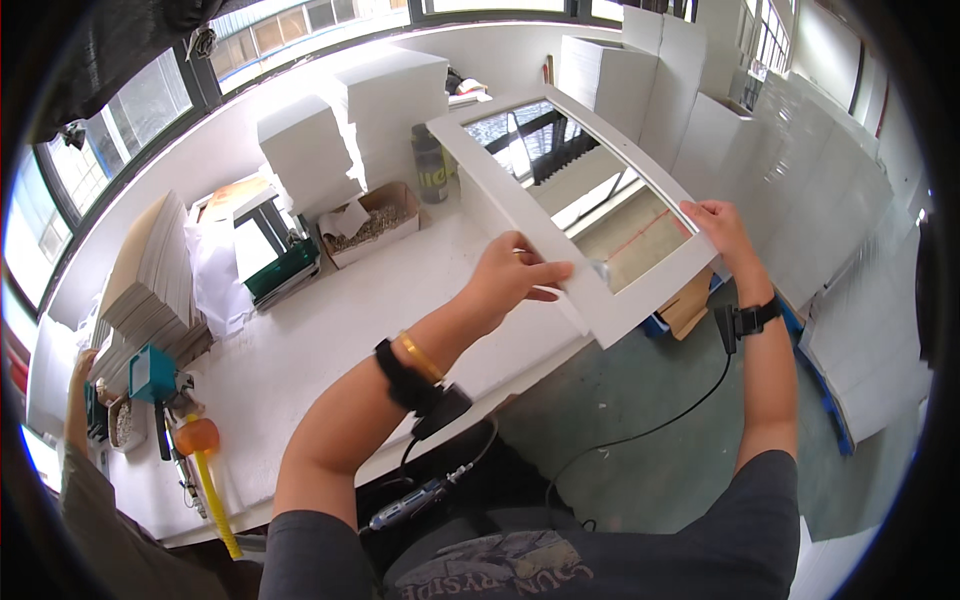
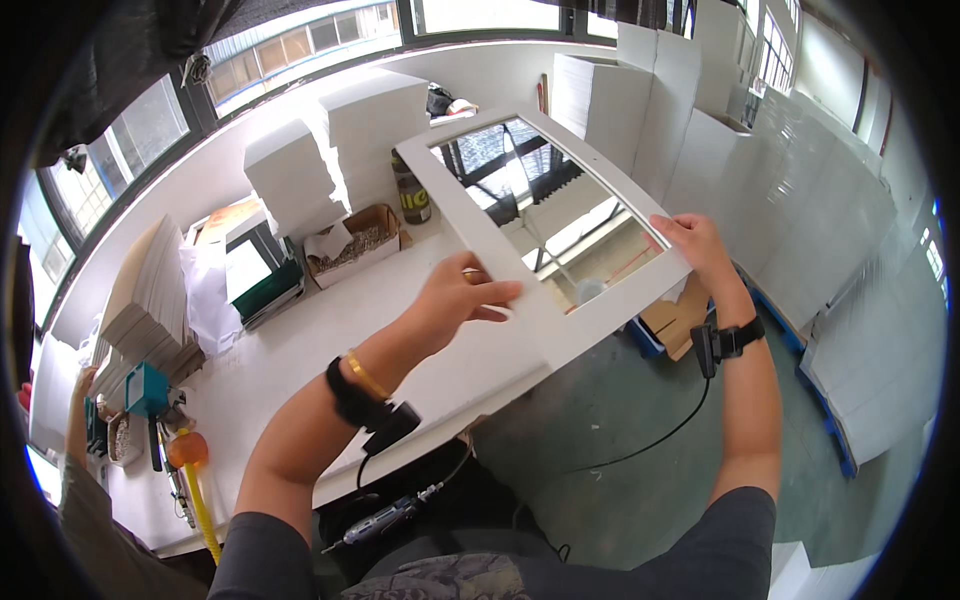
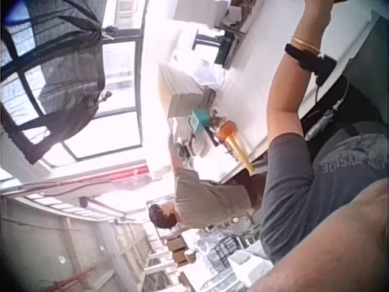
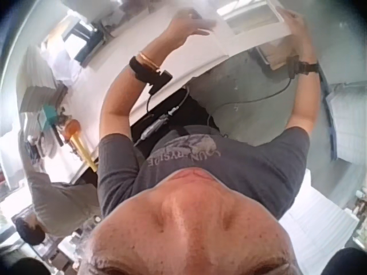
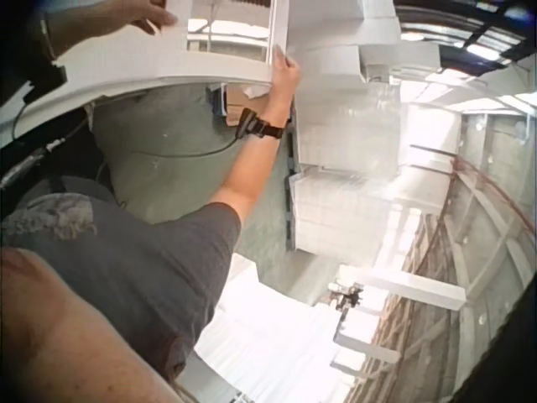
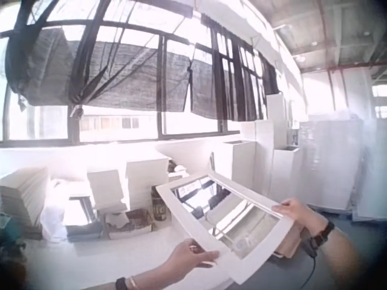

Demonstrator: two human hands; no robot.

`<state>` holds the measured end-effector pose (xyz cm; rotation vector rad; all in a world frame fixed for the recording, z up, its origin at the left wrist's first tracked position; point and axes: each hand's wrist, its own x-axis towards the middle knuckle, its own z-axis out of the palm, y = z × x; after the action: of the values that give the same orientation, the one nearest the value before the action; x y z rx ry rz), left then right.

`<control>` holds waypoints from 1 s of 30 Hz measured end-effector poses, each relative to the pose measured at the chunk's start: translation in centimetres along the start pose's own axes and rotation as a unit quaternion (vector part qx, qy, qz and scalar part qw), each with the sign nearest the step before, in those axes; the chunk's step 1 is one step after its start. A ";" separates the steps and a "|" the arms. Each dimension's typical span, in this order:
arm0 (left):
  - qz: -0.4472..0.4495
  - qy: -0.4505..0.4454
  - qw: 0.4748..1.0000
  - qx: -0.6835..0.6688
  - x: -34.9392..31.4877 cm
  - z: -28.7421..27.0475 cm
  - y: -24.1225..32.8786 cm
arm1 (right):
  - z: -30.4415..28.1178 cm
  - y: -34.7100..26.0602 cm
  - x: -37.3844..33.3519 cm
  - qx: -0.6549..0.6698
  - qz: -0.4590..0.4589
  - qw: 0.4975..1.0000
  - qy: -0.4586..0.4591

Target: Assembling a mirrored cabinet door by placing a mirror into a white frame, cleaning it, and then securing a back panel with screws.

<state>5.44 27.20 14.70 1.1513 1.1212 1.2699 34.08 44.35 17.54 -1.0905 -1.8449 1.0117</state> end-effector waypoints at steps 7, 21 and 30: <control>-0.013 -0.024 1.000 -0.002 8.1 1.3 -0.8 | -2.9 2.8 7.7 -0.082 0.002 0.997 -0.014; -0.062 0.014 0.998 0.022 12.3 0.8 -1.5 | -2.6 6.6 14.2 -0.075 0.015 0.995 -0.056; -0.077 0.046 0.996 0.030 13.3 0.4 -3.0 | -2.3 11.3 16.1 -0.110 0.011 0.991 -0.074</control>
<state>6.12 40.52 12.01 1.0379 1.2993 1.1874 34.02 63.27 11.66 -1.1950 -2.1077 0.9390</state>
